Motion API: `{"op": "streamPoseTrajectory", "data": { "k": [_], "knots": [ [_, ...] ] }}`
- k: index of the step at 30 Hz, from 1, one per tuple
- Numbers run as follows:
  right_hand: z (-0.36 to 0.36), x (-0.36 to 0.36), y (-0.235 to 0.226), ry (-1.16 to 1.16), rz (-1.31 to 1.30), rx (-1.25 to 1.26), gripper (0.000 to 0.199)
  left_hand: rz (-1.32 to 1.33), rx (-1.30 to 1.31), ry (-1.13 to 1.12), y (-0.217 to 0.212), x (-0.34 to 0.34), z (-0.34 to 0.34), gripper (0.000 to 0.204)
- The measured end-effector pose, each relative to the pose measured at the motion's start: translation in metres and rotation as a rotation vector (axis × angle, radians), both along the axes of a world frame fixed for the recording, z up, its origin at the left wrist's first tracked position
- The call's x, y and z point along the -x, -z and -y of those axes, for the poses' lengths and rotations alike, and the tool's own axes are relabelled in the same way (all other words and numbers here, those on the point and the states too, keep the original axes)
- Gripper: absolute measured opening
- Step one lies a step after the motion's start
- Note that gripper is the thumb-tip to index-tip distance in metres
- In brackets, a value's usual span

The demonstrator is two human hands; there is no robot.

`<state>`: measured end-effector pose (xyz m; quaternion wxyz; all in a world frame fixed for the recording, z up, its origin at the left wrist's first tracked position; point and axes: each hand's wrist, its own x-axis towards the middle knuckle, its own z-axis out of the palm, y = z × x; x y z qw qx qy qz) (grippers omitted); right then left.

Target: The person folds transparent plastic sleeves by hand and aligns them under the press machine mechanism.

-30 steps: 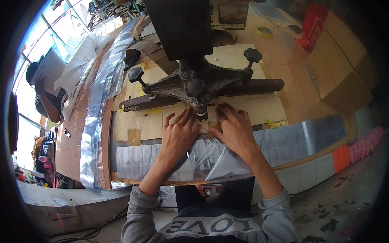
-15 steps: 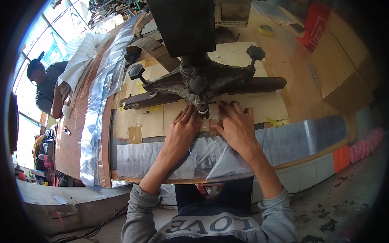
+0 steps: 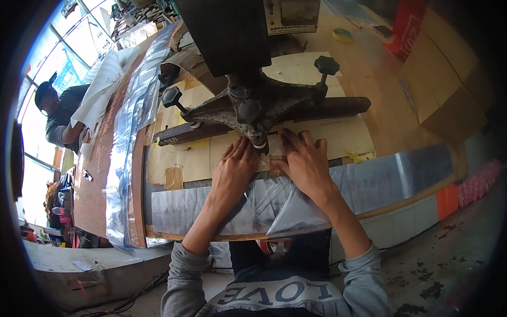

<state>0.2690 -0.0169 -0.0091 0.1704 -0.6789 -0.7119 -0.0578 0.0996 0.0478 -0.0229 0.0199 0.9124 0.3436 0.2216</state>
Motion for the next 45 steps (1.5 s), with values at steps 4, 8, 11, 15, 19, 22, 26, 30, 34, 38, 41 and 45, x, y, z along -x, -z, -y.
{"op": "streamPoseTrajectory", "data": {
  "k": [4,8,11,15,19,22,26,30,34,38,41,45],
  "knots": [
    [-0.0009,0.0007,0.0034,-0.007,0.005,-0.030,0.055,-0.055,-0.017,0.002,-0.0003,0.0018,0.0003,0.039],
    [-0.0009,-0.0007,0.0078,-0.002,0.007,-0.054,0.055,-0.037,0.022,-0.018,-0.0060,0.0002,0.0024,0.036],
    [-0.0010,0.0002,0.0075,-0.002,-0.004,-0.044,0.056,-0.050,0.014,-0.018,-0.0064,0.0015,0.0027,0.036],
    [-0.0006,0.0045,0.0081,0.022,0.004,-0.045,0.056,-0.067,-0.001,-0.017,-0.0033,0.0028,0.0003,0.036],
    [0.0002,0.0066,0.0086,0.038,0.006,-0.041,0.057,-0.048,0.016,-0.027,-0.0040,0.0026,0.0011,0.036],
    [0.0006,0.0066,0.0063,0.044,0.003,-0.024,0.057,-0.037,-0.007,-0.002,-0.0030,0.0031,0.0009,0.036],
    [0.0006,0.0069,0.0045,0.053,-0.006,-0.006,0.056,-0.024,0.006,0.000,0.0007,0.0036,-0.0010,0.037],
    [-0.0010,0.0061,0.0063,0.042,-0.011,-0.009,0.054,-0.022,-0.010,-0.019,0.0022,0.0041,-0.0008,0.036],
    [-0.0009,0.0035,0.0057,0.031,-0.010,0.001,0.053,-0.111,-0.057,-0.008,-0.0011,0.0038,0.0005,0.037],
    [-0.0001,0.0031,0.0047,0.035,-0.004,0.022,0.052,-0.063,-0.028,-0.031,-0.0019,0.0016,0.0010,0.038],
    [-0.0010,0.0047,0.0050,0.030,-0.010,0.016,0.051,-0.065,-0.020,-0.038,-0.0026,0.0037,0.0008,0.038],
    [-0.0003,0.0044,0.0037,0.025,-0.010,-0.031,0.052,-0.072,-0.007,-0.031,0.0007,0.0025,-0.0015,0.038]
  ]
}}
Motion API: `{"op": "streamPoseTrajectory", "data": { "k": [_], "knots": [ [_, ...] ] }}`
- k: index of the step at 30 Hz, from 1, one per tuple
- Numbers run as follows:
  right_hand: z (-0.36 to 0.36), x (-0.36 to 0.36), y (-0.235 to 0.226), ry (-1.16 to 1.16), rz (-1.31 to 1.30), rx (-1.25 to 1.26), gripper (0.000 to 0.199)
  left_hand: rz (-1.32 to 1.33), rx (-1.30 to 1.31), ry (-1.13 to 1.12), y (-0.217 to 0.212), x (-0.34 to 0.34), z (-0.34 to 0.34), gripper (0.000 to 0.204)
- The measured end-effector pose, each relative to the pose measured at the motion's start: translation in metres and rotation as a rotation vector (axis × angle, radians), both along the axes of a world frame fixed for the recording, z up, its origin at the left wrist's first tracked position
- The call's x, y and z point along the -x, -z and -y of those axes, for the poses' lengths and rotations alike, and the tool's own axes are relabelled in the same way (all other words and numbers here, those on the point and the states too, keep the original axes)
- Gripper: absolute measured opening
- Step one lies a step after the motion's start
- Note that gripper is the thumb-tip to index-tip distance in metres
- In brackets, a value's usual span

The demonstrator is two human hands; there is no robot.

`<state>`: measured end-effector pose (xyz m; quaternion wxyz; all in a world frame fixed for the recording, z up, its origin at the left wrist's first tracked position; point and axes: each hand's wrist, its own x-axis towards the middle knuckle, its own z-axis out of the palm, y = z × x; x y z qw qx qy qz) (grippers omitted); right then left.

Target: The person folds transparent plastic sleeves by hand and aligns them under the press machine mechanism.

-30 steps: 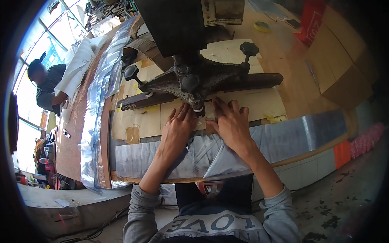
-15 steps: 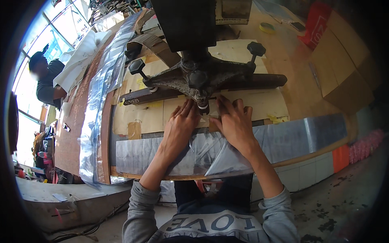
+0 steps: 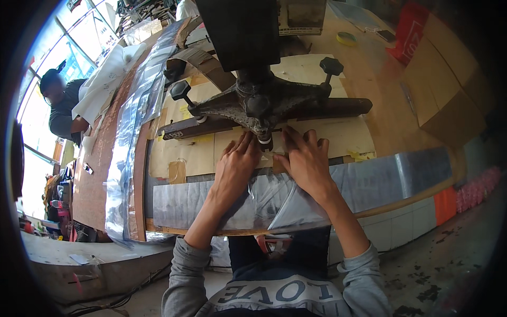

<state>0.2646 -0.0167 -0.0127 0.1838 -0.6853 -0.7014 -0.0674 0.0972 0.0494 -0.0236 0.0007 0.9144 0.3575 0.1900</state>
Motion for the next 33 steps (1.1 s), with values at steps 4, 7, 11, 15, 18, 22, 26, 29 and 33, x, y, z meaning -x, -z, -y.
{"op": "streamPoseTrajectory", "data": {
  "k": [4,7,11,15,18,22,26,29,33],
  "knots": [
    [0.000,-0.001,-0.001,0.010,-0.011,0.018,0.052,0.021,-0.033,0.006,0.001,-0.001,0.001,0.047],
    [0.000,0.000,0.001,0.012,-0.023,0.028,0.052,-0.013,-0.054,0.006,0.003,0.001,0.001,0.047],
    [-0.001,0.001,0.003,-0.003,-0.035,0.005,0.052,-0.016,-0.044,-0.008,0.003,0.002,0.001,0.038],
    [0.000,-0.002,0.004,0.005,-0.034,-0.007,0.052,0.024,-0.040,-0.018,0.002,-0.002,0.003,0.040],
    [0.000,-0.003,0.004,-0.008,-0.019,-0.041,0.051,-0.017,-0.071,-0.015,0.004,-0.001,0.002,0.046],
    [0.001,-0.003,0.005,-0.009,-0.049,0.007,0.051,0.000,-0.078,-0.010,0.004,0.000,0.002,0.046],
    [-0.001,-0.003,0.006,-0.018,-0.022,-0.002,0.050,0.076,-0.046,-0.001,0.008,0.001,-0.004,0.040],
    [0.001,-0.011,-0.002,-0.090,-0.051,0.019,0.048,0.097,0.083,0.035,-0.009,0.012,0.005,0.039],
    [0.042,0.002,-0.020,-0.115,-0.258,-0.062,0.045,0.037,0.214,0.065,-0.038,0.041,0.043,0.044]
  ]
}}
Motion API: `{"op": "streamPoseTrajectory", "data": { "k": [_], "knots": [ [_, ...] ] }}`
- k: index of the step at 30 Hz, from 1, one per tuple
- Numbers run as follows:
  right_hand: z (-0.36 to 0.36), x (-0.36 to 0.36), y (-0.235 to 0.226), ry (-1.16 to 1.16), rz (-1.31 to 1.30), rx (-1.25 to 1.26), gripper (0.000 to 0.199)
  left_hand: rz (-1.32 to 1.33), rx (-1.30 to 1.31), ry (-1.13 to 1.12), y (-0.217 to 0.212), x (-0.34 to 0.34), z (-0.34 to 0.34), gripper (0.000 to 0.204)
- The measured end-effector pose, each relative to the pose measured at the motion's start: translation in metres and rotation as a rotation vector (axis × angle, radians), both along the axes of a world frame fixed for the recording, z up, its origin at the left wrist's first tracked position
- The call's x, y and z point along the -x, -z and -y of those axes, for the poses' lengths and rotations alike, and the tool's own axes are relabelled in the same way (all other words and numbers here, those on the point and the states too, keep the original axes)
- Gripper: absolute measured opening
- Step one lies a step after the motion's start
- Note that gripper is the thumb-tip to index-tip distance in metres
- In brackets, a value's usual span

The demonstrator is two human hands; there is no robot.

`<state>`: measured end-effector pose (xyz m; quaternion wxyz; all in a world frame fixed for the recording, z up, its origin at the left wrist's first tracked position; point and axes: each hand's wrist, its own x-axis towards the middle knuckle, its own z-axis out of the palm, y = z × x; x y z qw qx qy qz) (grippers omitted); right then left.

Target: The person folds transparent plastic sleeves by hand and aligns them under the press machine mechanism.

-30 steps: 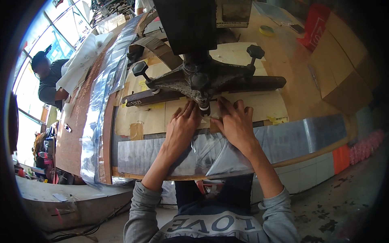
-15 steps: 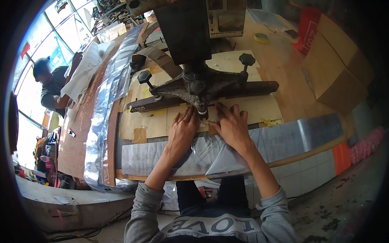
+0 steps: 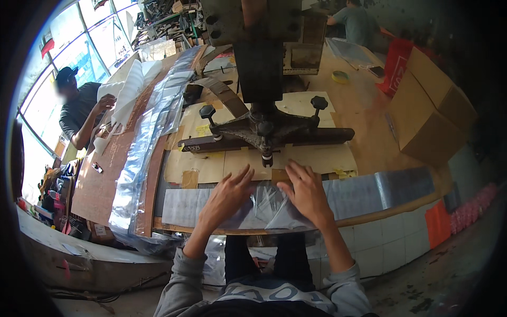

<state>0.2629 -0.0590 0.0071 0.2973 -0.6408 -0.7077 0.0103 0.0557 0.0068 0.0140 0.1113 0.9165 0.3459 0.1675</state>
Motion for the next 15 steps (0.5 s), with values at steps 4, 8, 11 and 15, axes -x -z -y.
{"op": "streamPoseTrajectory", "data": {
  "k": [4,8,11,15],
  "knots": [
    [0.053,0.027,0.002,0.011,0.002,-0.131,0.041,0.119,-0.052,0.095,0.003,0.012,0.054,0.056],
    [0.059,0.039,0.028,0.115,0.001,-0.307,0.024,0.149,-0.211,-0.013,0.029,0.003,0.072,0.046],
    [0.057,0.042,0.036,0.185,0.000,-0.416,0.015,0.285,-0.242,-0.104,0.039,-0.002,0.074,0.035],
    [0.057,0.039,0.046,0.196,0.014,-0.404,0.016,0.243,-0.306,-0.085,0.053,0.002,0.073,0.040]
  ]
}}
